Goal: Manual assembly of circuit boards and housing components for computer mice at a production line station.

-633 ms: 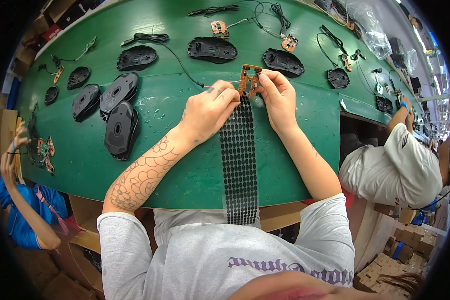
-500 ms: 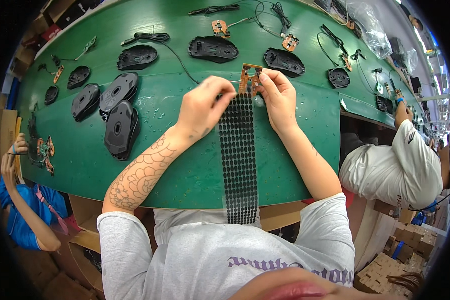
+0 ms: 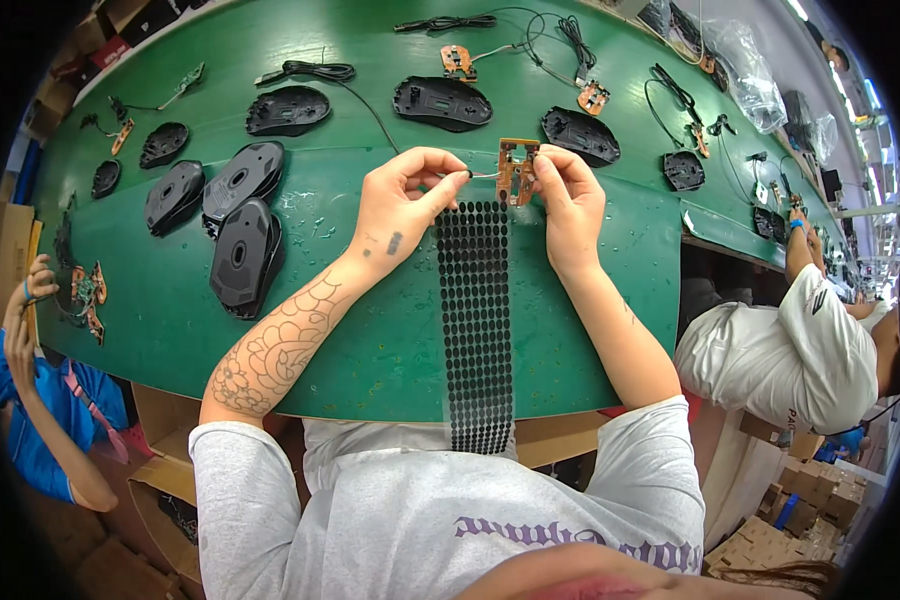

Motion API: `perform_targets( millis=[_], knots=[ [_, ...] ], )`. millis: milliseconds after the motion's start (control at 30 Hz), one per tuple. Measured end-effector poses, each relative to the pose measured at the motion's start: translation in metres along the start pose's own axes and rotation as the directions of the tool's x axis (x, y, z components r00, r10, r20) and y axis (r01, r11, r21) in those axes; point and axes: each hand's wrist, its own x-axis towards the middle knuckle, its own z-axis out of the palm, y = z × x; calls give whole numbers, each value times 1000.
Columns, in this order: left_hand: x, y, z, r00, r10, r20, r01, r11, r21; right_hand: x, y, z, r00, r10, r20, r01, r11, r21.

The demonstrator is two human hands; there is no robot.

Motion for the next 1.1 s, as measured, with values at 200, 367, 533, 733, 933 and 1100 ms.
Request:
perform_targets(
  millis=[200, 367, 533, 733, 933, 1100],
  knots=[
    [3, 4, 0, 994, 103, 21, -105, 987, 124, 6, -4, 6, 991, -47, -129, 50, 999, 19],
    [4, 4, -3, 959, 281, -23, -265, 927, 265, 3, -7, 13, 989, 144, 24, -145, 989, 13],
    [-4, 8, -5, 859, 499, -112, -469, 857, 214, 3, -8, 16, 980, 185, 67, -181, 982, -56],
    [2, 4, -6, 936, 335, -112, -303, 924, 231, 1, -5, 21, 977, 146, 155, -140, 989, -54],
    [2, 3, -12, 990, 125, -69, -111, 977, 181, 0, -5, 26, 981, 121, 153, -111, 991, -75],
    [1, 5, -14, 994, 89, -60, -77, 983, 167, 0, -5, 29, 980, 100, 171, -82, 991, -108]
  ],
)
